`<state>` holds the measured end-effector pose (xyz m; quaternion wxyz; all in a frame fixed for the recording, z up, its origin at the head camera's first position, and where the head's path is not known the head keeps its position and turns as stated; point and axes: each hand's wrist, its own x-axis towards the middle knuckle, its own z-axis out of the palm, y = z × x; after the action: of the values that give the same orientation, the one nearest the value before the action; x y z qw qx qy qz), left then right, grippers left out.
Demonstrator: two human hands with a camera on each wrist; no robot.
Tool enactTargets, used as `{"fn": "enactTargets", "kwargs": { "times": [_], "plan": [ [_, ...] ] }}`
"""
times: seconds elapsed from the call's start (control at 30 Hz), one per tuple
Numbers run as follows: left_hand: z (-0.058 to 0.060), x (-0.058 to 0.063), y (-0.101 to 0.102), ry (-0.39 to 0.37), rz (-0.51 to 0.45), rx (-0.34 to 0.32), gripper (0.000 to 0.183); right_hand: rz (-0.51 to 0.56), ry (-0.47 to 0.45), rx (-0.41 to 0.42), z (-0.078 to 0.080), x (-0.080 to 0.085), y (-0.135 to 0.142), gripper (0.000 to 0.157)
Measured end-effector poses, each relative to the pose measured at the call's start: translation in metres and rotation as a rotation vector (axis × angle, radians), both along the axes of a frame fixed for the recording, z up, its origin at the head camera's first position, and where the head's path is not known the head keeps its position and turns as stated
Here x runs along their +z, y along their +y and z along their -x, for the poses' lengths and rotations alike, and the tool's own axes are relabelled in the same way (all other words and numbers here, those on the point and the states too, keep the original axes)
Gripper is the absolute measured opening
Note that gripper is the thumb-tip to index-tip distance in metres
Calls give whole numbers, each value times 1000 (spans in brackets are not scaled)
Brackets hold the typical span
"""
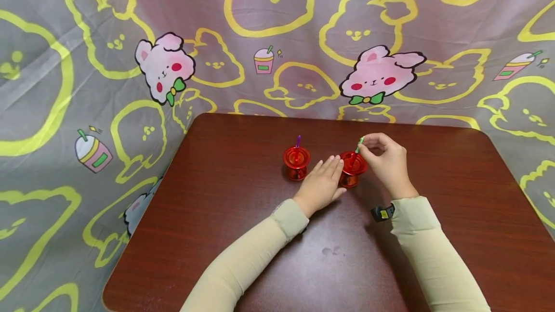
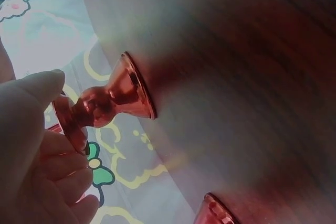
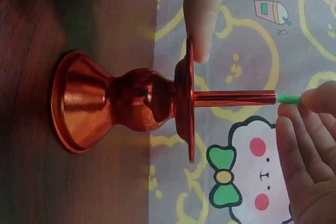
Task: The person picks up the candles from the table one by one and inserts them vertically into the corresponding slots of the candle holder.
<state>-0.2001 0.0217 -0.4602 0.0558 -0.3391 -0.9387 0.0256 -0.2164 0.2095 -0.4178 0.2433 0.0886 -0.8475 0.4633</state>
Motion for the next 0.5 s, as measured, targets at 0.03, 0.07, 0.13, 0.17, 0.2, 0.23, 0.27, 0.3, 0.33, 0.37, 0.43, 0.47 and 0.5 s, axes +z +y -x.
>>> {"fn": "enactTargets", "kwargs": {
  "times": [0.03, 0.07, 0.13, 0.17, 0.2, 0.23, 0.27, 0.3, 0.33, 0.37, 0.43, 0.47, 0.5],
  "plan": [
    [0, 0, 0, 1, 2, 0, 73, -1, 3, -1, 0, 0, 0, 14],
    [0, 0, 0, 2, 3, 0, 74, -2, 5, -2, 0, -1, 0, 14],
    [-1, 0, 0, 1, 9, 2, 74, -4, 9, -4, 0, -1, 0, 14],
    [-1, 1, 0, 0, 13, 4, 74, -5, 11, -6, 0, -1, 0, 14],
    [-1, 1, 0, -2, 15, 6, 75, -6, 12, -9, 0, -1, 0, 15],
    [-1, 2, 0, -5, 18, 9, 75, -5, 12, -10, 0, -1, 0, 15],
    [-1, 2, 0, -6, 20, 11, 75, -3, 11, -11, 0, -1, 0, 15],
    [-1, 2, 0, -7, 22, 13, 75, -2, 10, -13, -1, -1, 0, 15],
    [0, 2, 0, -6, 21, 14, 75, -1, 8, -14, -1, -1, 0, 15],
    [0, 2, 0, -5, 21, 15, 75, 1, 5, -16, -1, -1, 1, 15],
    [1, 1, -1, -3, 19, 12, 75, 4, -1, -21, -2, -2, 2, 15],
    [1, 0, -1, -2, 17, 11, 75, 5, -2, -24, -2, -2, 3, 15],
    [1, 0, -1, -3, 12, 11, 74, 2, -1, -29, -3, -2, 4, 15]
  ]
}}
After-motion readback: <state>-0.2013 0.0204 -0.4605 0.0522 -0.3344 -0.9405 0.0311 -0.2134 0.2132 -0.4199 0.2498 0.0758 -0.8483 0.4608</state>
